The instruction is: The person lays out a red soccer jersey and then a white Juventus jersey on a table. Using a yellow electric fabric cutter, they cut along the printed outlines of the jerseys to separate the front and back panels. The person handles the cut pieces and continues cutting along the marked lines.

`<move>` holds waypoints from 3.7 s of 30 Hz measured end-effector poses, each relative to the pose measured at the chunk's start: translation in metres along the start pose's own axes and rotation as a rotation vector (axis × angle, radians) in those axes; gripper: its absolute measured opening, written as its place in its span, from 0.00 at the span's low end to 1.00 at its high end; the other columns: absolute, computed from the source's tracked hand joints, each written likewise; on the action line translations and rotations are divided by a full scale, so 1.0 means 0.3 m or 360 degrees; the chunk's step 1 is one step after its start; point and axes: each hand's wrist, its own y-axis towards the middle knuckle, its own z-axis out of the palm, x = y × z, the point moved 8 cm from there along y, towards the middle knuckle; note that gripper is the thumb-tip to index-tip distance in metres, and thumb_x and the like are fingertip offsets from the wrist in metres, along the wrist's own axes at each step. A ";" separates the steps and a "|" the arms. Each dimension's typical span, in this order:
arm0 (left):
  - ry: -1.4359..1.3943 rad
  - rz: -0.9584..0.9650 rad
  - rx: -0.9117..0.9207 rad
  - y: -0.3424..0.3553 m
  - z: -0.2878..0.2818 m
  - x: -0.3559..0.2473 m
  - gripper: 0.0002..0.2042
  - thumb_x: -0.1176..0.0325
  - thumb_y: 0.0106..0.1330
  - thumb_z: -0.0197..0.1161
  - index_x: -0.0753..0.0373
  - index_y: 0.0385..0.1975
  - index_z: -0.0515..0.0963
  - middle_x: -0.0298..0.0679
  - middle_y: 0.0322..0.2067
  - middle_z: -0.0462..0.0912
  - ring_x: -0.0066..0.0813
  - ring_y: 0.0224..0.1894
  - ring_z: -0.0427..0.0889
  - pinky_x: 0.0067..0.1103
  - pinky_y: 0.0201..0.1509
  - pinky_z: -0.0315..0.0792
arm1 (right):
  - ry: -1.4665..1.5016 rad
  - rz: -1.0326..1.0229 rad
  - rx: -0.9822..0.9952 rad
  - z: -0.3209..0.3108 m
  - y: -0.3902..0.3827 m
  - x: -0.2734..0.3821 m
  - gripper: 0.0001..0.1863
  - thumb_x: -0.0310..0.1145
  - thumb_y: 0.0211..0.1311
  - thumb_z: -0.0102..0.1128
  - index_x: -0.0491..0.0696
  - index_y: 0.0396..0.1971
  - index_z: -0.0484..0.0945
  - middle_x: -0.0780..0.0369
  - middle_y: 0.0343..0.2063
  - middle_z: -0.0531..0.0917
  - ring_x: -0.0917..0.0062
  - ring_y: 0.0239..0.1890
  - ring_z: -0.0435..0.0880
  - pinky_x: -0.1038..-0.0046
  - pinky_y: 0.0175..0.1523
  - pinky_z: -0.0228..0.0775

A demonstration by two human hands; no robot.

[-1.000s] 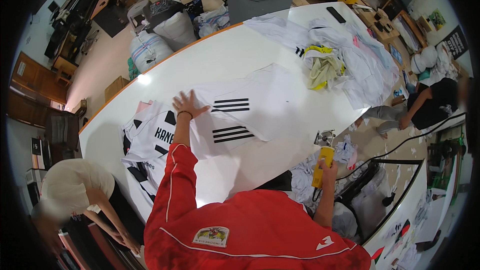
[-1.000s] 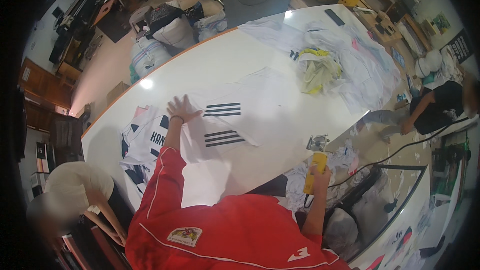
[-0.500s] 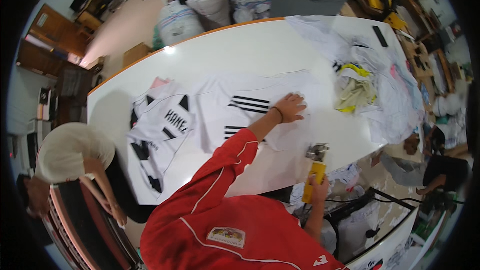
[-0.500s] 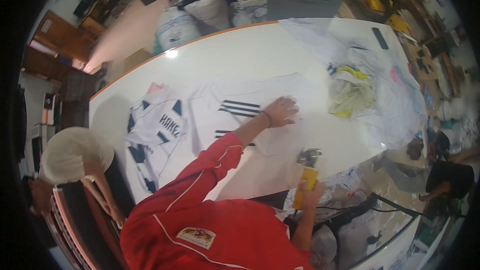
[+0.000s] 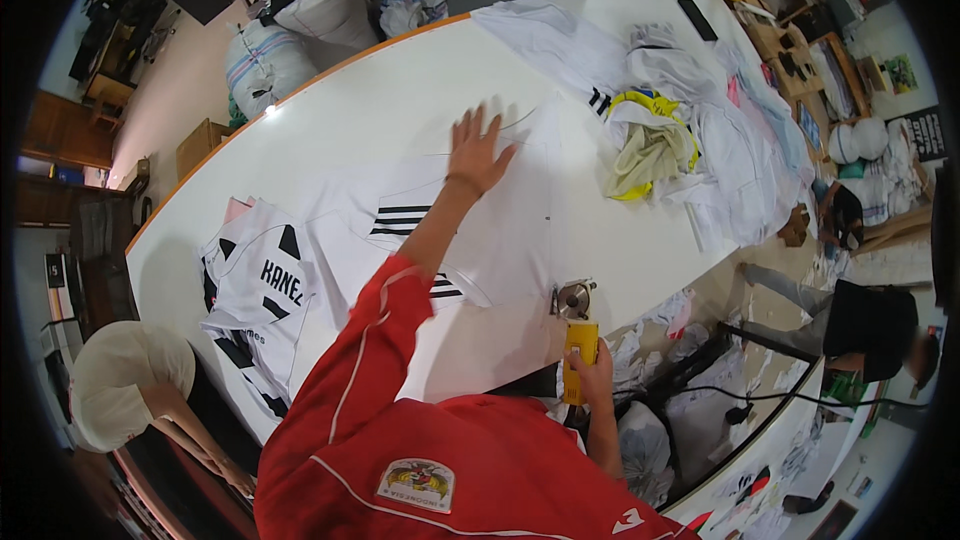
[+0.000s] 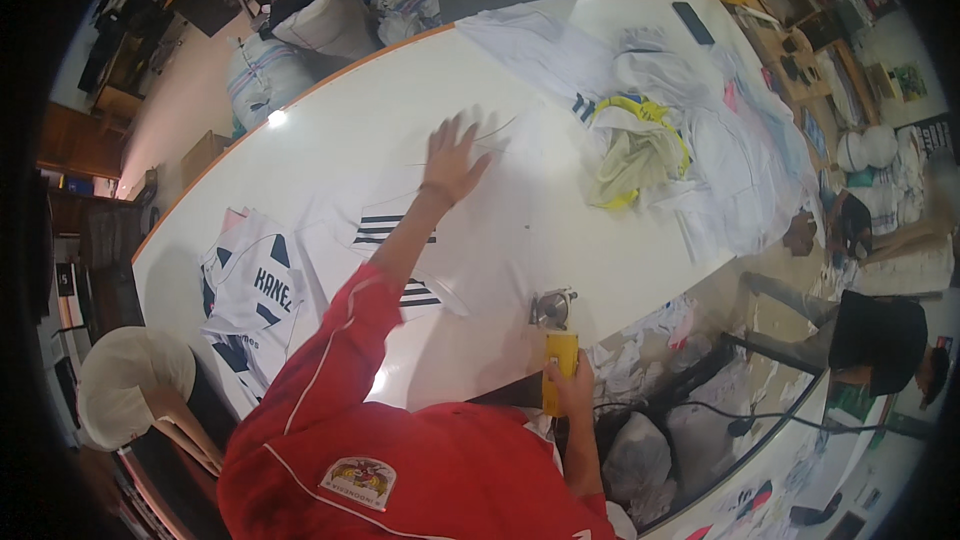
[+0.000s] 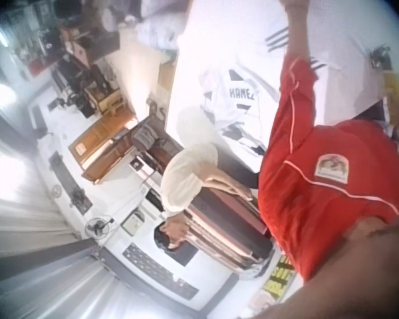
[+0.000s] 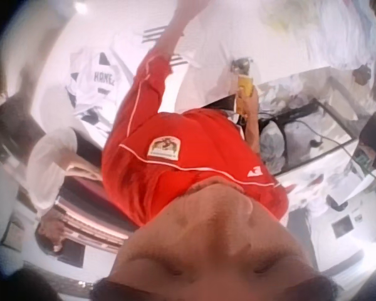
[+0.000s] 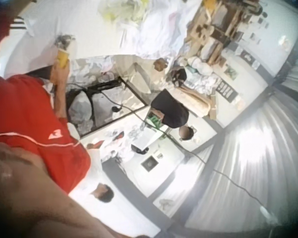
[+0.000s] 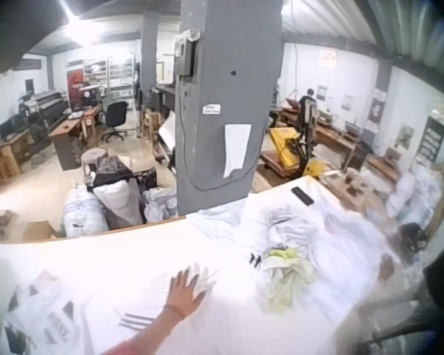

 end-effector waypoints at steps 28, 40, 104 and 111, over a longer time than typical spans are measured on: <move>-0.2603 -0.1516 -0.1071 -1.461 -0.333 0.556 0.08 0.66 0.69 0.68 0.61 0.40 0.79 0.37 0.42 0.86 0.38 0.46 0.85 0.36 0.56 0.78 | -0.0147 -0.0204 -0.0301 -0.117 0.061 0.018 0.22 0.39 0.60 0.77 0.41 0.46 0.80 0.60 0.36 0.86 0.76 0.34 0.84 0.71 0.40 0.78; -0.2500 -0.1681 -0.0974 -1.650 -0.430 0.556 0.21 0.79 0.65 0.71 0.56 0.56 0.77 0.41 0.40 0.86 0.30 0.31 0.85 0.25 0.34 0.81 | -0.0089 -0.0235 -0.0260 -0.138 0.052 -0.025 0.22 0.40 0.61 0.77 0.41 0.47 0.81 0.61 0.35 0.86 0.77 0.32 0.84 0.72 0.38 0.78; 0.0223 -0.0578 -0.0044 -1.413 -0.357 0.247 0.44 0.37 0.69 0.64 0.57 0.80 0.63 0.57 0.82 0.53 0.64 0.84 0.48 0.58 0.83 0.43 | -0.1144 -0.0450 -0.0314 0.013 -0.030 0.186 0.34 0.47 0.61 0.71 0.47 0.60 0.66 0.40 0.36 0.87 0.36 0.42 0.87 0.41 0.45 0.79; 0.0241 -0.0600 -0.0027 -1.414 -0.351 0.253 0.45 0.38 0.69 0.65 0.56 0.81 0.62 0.55 0.83 0.51 0.60 0.85 0.46 0.53 0.86 0.39 | -0.1189 -0.0483 -0.0315 0.044 0.064 0.284 0.34 0.48 0.60 0.70 0.47 0.59 0.66 0.37 0.37 0.87 0.35 0.43 0.87 0.40 0.48 0.80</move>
